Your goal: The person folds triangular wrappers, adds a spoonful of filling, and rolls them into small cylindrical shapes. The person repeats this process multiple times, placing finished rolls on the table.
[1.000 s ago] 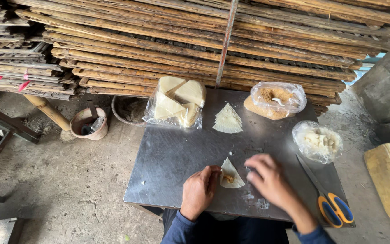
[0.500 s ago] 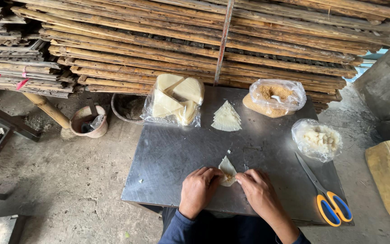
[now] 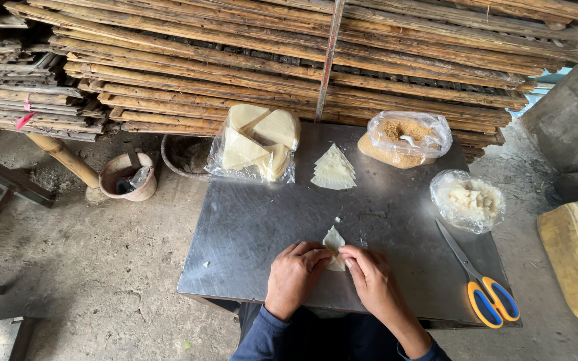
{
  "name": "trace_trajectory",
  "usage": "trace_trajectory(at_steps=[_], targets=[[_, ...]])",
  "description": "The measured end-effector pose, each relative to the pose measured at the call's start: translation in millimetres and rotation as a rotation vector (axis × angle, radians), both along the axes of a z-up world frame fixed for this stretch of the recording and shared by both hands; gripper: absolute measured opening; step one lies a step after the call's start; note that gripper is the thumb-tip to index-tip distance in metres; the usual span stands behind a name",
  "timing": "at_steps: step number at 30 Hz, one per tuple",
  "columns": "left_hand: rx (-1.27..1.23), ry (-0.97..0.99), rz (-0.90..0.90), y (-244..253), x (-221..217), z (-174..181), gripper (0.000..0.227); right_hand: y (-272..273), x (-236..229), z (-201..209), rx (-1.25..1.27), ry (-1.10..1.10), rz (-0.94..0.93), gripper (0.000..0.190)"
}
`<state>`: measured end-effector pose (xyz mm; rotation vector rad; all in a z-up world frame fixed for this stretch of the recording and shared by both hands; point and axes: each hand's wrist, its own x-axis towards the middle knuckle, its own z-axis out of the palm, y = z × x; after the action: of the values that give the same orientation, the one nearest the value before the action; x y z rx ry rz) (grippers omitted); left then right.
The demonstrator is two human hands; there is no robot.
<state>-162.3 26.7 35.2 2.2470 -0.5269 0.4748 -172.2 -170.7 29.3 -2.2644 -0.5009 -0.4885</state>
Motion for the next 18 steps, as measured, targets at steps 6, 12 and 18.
trace_trajectory(at_steps=[6,12,18], targets=[[0.030,-0.025,0.012,-0.9,-1.1,-1.4,0.016,4.0,2.7,-5.3,0.049,0.011,-0.049,0.020],[0.022,0.011,0.017,-2.3,-1.4,-1.2,0.015,1.2,2.2,-13.9,0.135,0.052,-0.091,0.021],[0.008,0.015,0.014,-1.4,-2.5,0.7,0.012,-0.6,3.8,-17.7,0.149,0.054,-0.092,0.022]])
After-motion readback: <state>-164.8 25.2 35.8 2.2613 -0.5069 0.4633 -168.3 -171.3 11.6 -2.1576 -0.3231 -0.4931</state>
